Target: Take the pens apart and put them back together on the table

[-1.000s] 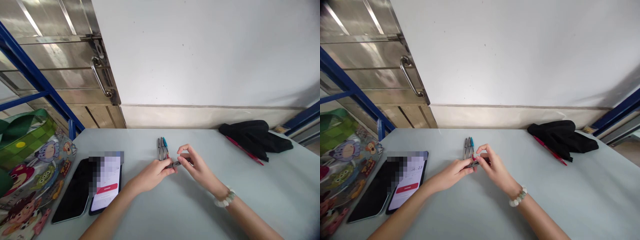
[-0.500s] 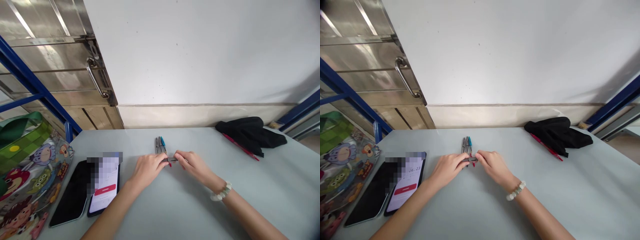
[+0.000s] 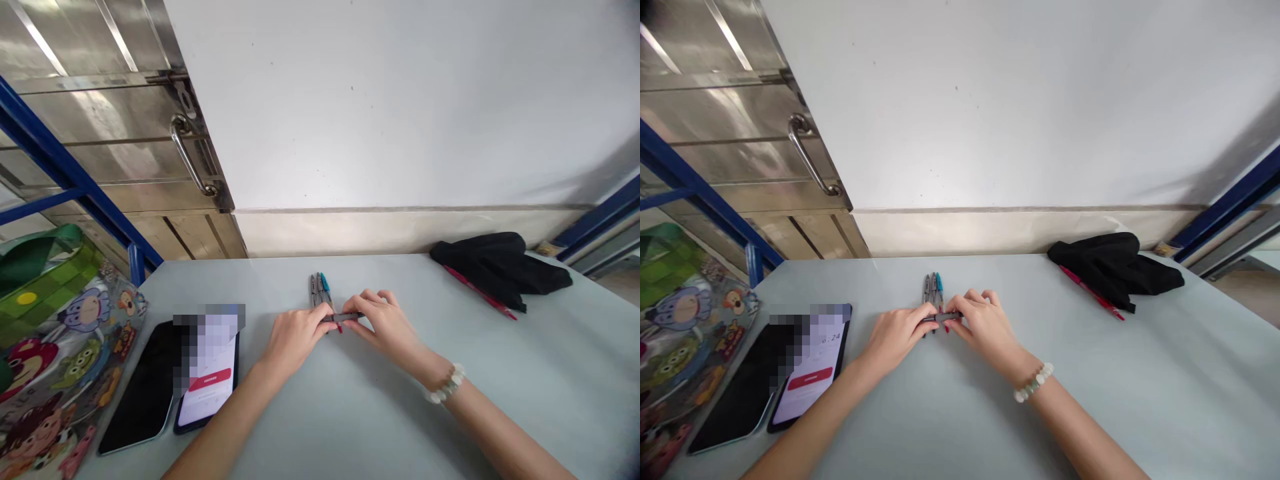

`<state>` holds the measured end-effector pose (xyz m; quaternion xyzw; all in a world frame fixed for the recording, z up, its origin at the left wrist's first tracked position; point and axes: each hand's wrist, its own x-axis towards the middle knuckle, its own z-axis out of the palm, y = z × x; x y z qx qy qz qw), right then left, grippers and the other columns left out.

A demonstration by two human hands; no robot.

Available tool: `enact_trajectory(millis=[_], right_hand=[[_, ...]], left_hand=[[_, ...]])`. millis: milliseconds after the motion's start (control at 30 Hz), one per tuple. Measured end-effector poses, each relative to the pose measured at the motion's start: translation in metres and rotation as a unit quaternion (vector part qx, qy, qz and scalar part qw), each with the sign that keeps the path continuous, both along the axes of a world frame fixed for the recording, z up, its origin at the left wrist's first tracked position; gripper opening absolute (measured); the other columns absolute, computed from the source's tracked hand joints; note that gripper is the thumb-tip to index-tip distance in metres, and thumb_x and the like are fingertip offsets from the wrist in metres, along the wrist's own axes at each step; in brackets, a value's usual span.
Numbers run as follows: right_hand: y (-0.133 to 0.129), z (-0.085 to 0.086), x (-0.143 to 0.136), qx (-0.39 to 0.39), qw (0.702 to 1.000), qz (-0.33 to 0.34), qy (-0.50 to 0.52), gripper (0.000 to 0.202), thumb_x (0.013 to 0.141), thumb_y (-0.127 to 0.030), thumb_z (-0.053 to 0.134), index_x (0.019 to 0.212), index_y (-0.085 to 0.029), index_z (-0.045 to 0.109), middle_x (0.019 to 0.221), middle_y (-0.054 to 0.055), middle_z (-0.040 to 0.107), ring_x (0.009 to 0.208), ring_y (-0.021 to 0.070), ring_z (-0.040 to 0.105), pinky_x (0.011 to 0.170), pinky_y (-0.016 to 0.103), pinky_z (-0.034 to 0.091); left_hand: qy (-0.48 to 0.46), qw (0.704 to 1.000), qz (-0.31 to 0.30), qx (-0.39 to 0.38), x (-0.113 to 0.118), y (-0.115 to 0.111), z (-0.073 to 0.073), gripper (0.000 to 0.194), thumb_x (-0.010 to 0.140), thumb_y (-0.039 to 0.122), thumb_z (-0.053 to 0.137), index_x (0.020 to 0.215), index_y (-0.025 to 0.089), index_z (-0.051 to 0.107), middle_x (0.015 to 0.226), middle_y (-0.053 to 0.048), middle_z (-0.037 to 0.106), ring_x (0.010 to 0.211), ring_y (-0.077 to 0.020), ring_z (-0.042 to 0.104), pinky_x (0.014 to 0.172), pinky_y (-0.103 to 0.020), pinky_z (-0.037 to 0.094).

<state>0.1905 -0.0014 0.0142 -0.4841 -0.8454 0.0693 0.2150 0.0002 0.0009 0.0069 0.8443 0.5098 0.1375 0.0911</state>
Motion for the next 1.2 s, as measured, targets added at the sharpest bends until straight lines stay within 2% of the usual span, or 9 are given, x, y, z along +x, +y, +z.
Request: enact_trajectory(millis=[100,233,367,400,533,733,933,1067,1200], right_hand=[[-0.0017,0.0002,-0.0006,0.028,1.0,0.003,0.011,0.009,0.089,-0.028,0.049,0.093,-0.021,0.054,0.087,0.002,0.066,0.089,0.0187,0.054,0.081,0.035,0.03],[-0.0033,0.0013,-0.0009,-0.011,1.0,0.016,-0.015,0.022,0.094,-0.03,0.039,0.081,-0.023,0.056,0.075,-0.001,0.065,0.08,0.0163,0.055,0.083,0.037,0.029],[-0.002,-0.0003,-0.0006,0.027,1.0,-0.009,-0.011,0.004,0.087,-0.025,0.053,0.087,-0.021,0.054,0.081,0.0,0.066,0.082,0.0167,0.057,0.086,0.037,0.03],[-0.0019,-0.0004,-0.0004,0.037,0.999,-0.01,-0.009,0.008,0.086,-0.026,0.055,0.09,-0.02,0.053,0.083,0.002,0.066,0.085,0.0177,0.057,0.087,0.038,0.03],[-0.0021,-0.0001,0.0006,0.015,1.0,0.006,-0.024,0.017,0.092,-0.032,0.043,0.085,-0.022,0.055,0.078,0.0,0.066,0.084,0.0183,0.057,0.092,0.043,0.027],[-0.0005,0.0,0.0004,0.07,0.997,-0.009,-0.006,0.006,0.086,-0.014,0.05,0.087,-0.02,0.051,0.08,0.0,0.065,0.079,0.0152,0.058,0.093,0.039,0.029],[-0.0006,0.0027,0.0026,0.051,0.998,0.026,-0.031,0.01,0.09,-0.029,0.047,0.09,-0.023,0.055,0.08,0.0,0.067,0.085,0.018,0.057,0.09,0.041,0.031],[0.0016,0.0014,0.0038,0.086,0.996,0.009,-0.02,0.005,0.087,-0.019,0.05,0.086,-0.022,0.053,0.082,0.0,0.066,0.084,0.017,0.056,0.088,0.037,0.033],[0.0059,0.0014,0.0072,0.154,0.988,-0.027,0.004,0.013,0.082,-0.009,0.046,0.084,-0.021,0.048,0.082,0.001,0.063,0.087,0.018,0.054,0.087,0.036,0.033]], left_hand=[[-0.007,1.0,0.002,0.005,0.0009,-0.0009,-0.0002,0.019,0.092,0.041,0.041,0.094,0.028,0.054,0.075,0.007,0.069,0.066,-0.0149,0.065,0.049,-0.023,0.023],[-0.015,1.0,0.001,0.016,0.002,-0.0016,-0.0007,0.016,0.091,0.041,0.044,0.09,0.028,0.055,0.081,0.008,0.07,0.071,-0.0144,0.065,0.049,-0.023,0.023],[-0.007,1.0,0.011,0.007,0.0025,-0.0015,-0.0025,0.016,0.091,0.041,0.044,0.092,0.028,0.054,0.078,0.008,0.07,0.067,-0.0142,0.064,0.049,-0.023,0.022],[-0.006,1.0,0.011,0.005,0.0026,-0.0017,-0.0027,0.016,0.092,0.04,0.044,0.094,0.029,0.054,0.078,0.008,0.07,0.066,-0.0142,0.064,0.049,-0.022,0.022],[-0.001,1.0,0.003,0.01,0.0032,-0.0025,-0.002,0.017,0.092,0.039,0.043,0.093,0.029,0.056,0.079,0.007,0.069,0.068,-0.014,0.064,0.049,-0.022,0.023],[0.002,1.0,0.019,-0.001,0.0028,-0.0013,-0.0033,0.02,0.092,0.041,0.041,0.092,0.028,0.056,0.075,0.006,0.069,0.065,-0.0139,0.064,0.049,-0.023,0.024],[-0.025,1.0,0.013,-0.007,0.0027,-0.0021,-0.0024,0.02,0.093,0.04,0.039,0.095,0.03,0.056,0.081,0.007,0.07,0.069,-0.0137,0.064,0.05,-0.022,0.024],[-0.024,0.999,0.022,-0.009,0.0028,-0.0013,-0.0012,0.021,0.093,0.04,0.038,0.09,0.029,0.055,0.076,0.007,0.068,0.065,-0.0131,0.062,0.05,-0.022,0.022],[-0.041,0.998,0.043,-0.007,0.0026,-0.0009,0.0001,0.023,0.093,0.038,0.036,0.086,0.027,0.055,0.066,0.007,0.064,0.058,-0.0119,0.057,0.05,-0.022,0.021]])
